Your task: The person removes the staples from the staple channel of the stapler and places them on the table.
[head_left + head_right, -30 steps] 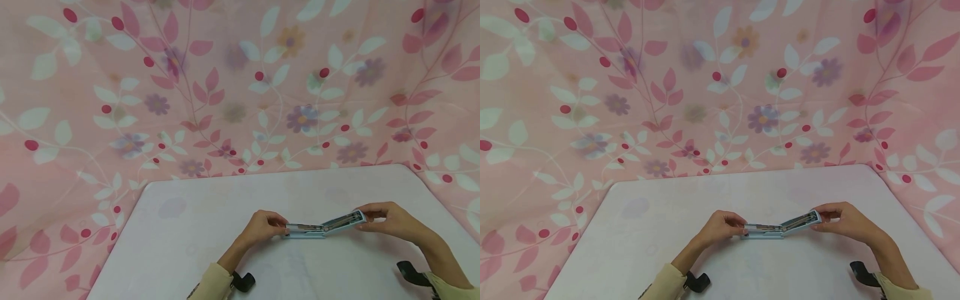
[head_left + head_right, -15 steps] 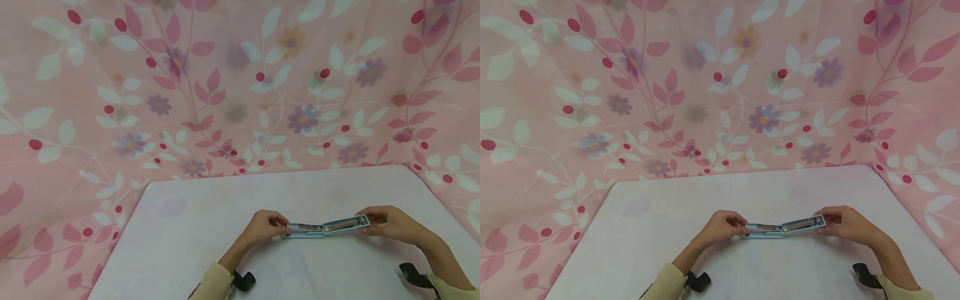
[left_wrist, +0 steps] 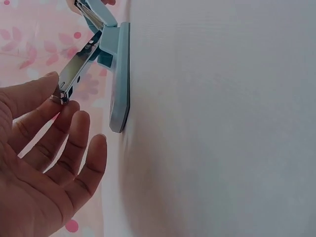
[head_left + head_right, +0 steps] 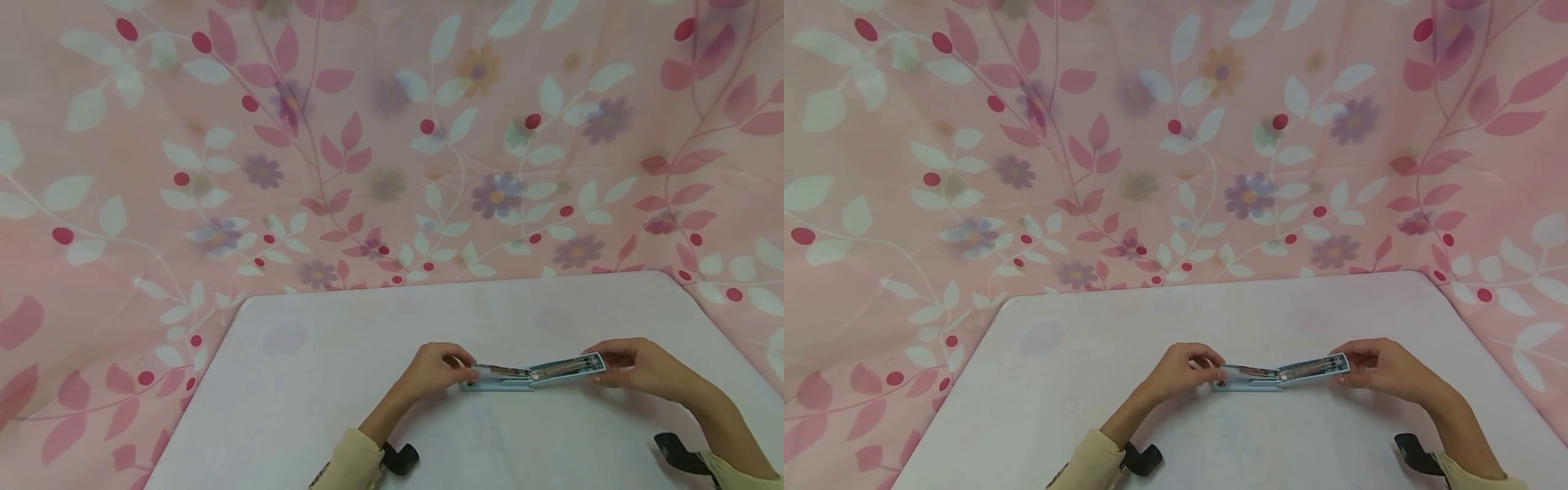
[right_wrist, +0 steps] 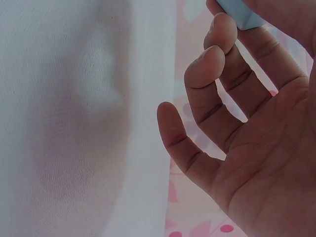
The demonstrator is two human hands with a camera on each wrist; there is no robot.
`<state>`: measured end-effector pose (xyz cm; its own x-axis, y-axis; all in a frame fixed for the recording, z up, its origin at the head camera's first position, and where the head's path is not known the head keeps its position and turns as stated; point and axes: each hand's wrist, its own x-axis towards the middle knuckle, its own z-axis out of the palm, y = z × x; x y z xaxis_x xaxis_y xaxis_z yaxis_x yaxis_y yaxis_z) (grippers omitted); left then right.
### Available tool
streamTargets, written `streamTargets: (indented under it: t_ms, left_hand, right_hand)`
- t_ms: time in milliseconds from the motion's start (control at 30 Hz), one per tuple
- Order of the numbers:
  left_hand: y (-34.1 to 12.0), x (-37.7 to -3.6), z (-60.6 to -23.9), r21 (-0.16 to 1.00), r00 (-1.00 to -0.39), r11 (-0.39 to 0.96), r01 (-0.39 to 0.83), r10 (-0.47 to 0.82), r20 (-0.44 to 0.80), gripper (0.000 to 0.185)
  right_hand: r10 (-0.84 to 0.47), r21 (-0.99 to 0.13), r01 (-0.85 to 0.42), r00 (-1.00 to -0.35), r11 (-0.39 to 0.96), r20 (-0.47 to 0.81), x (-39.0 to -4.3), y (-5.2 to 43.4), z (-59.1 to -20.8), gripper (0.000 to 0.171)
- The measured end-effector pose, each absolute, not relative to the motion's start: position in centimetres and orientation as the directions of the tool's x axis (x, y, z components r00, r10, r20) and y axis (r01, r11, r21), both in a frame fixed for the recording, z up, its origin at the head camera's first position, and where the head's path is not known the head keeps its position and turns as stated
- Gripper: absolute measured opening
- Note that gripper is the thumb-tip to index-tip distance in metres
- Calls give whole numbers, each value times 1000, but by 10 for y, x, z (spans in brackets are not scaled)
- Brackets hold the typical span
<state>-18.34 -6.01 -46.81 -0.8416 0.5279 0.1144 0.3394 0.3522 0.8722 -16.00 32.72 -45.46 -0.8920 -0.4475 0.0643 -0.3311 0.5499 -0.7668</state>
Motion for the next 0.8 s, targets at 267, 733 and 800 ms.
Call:
streamTargets:
  t_ms: [267,733,800]
  left_hand:
    - [-54,-183,-469,827,-776,328,456,601,190,19]
    - [-48,-181,-466,718,-715,430,548,687,134,32]
    - [-47,-181,-465,693,-708,448,565,695,128,33]
  right_hand:
    - [-447,-780,-311,-893,543,45,-159,327,-455,32]
    - [-453,-795,-299,-891,527,34,-158,329,-457,32]
    - [-454,-797,-297,-891,526,33,-158,329,-457,32]
